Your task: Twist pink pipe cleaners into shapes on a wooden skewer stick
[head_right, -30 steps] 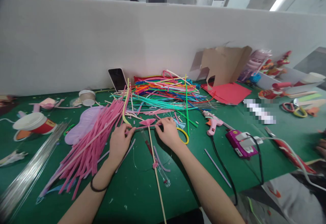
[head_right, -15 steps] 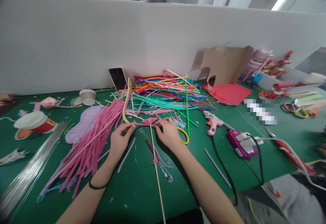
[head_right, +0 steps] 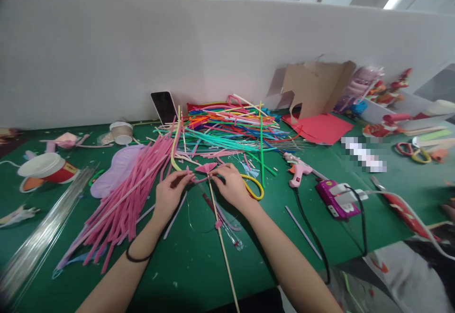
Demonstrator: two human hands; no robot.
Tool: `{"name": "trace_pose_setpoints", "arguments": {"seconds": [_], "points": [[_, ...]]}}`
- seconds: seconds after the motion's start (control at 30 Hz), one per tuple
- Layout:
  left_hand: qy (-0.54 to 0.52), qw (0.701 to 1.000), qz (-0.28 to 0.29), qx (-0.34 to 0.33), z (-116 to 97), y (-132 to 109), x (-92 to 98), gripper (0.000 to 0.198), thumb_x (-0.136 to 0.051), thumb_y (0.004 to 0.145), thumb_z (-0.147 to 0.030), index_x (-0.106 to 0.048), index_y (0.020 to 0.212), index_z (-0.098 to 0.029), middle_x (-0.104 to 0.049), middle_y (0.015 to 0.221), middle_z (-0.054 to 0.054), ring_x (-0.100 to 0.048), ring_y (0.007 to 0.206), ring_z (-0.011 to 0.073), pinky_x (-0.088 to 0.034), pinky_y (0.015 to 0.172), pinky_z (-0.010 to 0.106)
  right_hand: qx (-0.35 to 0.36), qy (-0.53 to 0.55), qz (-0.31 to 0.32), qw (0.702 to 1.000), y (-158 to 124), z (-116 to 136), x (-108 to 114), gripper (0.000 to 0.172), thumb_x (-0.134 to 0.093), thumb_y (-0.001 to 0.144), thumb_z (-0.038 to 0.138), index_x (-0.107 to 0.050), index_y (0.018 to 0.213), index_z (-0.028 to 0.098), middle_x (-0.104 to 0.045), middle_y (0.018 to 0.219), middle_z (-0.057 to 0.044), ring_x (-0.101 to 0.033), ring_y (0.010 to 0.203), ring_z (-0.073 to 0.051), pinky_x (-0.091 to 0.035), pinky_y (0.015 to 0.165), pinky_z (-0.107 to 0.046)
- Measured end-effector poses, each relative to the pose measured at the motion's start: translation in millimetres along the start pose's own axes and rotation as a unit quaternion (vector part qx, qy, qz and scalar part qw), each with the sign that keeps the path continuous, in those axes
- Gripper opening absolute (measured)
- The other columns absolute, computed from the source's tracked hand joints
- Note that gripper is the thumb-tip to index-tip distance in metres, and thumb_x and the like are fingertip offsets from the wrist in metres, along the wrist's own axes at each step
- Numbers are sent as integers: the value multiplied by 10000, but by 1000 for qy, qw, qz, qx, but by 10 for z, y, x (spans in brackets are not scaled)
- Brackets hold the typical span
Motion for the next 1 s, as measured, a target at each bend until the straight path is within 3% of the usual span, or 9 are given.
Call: {"name": "trace_pose_setpoints", "arguments": {"seconds": [0.27,0.4,0.5,0.6,0.77,0.9,1.0], "points": [[-1,999,48,-24,-16,-3,-112,274,-664,804,-367,-670,1002,-178,-704,1006,76,-667,975,213,-560,843,338,-20,12,26,999,-37,-26,-116,165,-453,936,194,-607,992,211,-701,945,-47,-646,863,-192,-470,780,-304],[64,995,40,-63,-36,17,-92,206,-625,833,-372,-679,899,-184,-680,1035,83,-645,1007,215,-563,815,330,-57,14,15,998,-35,-110,-120,147,-449,939,224,-572,1017,209,-703,925,-46,-664,823,-196,-472,747,-300],[140,985,20,-93,-93,33,-54,196,-585,865,-372,-656,918,-198,-687,1075,84,-623,1081,236,-507,931,391,-77,37,7,996,-28,-153,-126,147,-456,936,245,-569,1026,215,-710,932,-45,-677,820,-195,-484,748,-301],[206,971,44,-111,-147,24,-112,213,-488,924,-375,-599,996,-208,-652,1219,93,-540,1228,256,-404,1041,434,-86,66,3,994,-22,-181,-142,149,-475,927,261,-579,1025,225,-714,900,-34,-683,814,-191,-499,746,-301],[240,964,87,-72,-86,-9,-189,246,-377,968,-408,-530,999,-218,-679,1155,94,-659,1017,251,-492,871,389,-89,100,4,991,-22,-189,-156,152,-558,875,252,-627,1009,233,-722,915,-20,-687,830,-181,-513,770,-300],[235,963,63,-114,-158,-9,-164,226,-391,967,-369,-550,988,-210,-663,1157,96,-611,1105,234,-450,947,376,-104,149,39,983,-31,-171,-189,127,-567,870,263,-656,955,229,-727,897,-14,-688,805,-171,-523,746,-290],[226,962,66,-138,-165,4,-168,202,-426,954,-339,-574,932,-204,-658,1131,88,-608,1091,217,-441,968,360,-92,92,14,991,-5,-160,-54,134,-570,870,245,-683,941,235,-732,931,-22,-670,883,-190,-498,816,-329]]}}
Point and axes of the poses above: each hand's wrist, its own y-axis towards the middle knuckle, its own x-axis out of the back of the hand, z = x × y, the point moved 10 cm from there along y, towards the middle knuckle
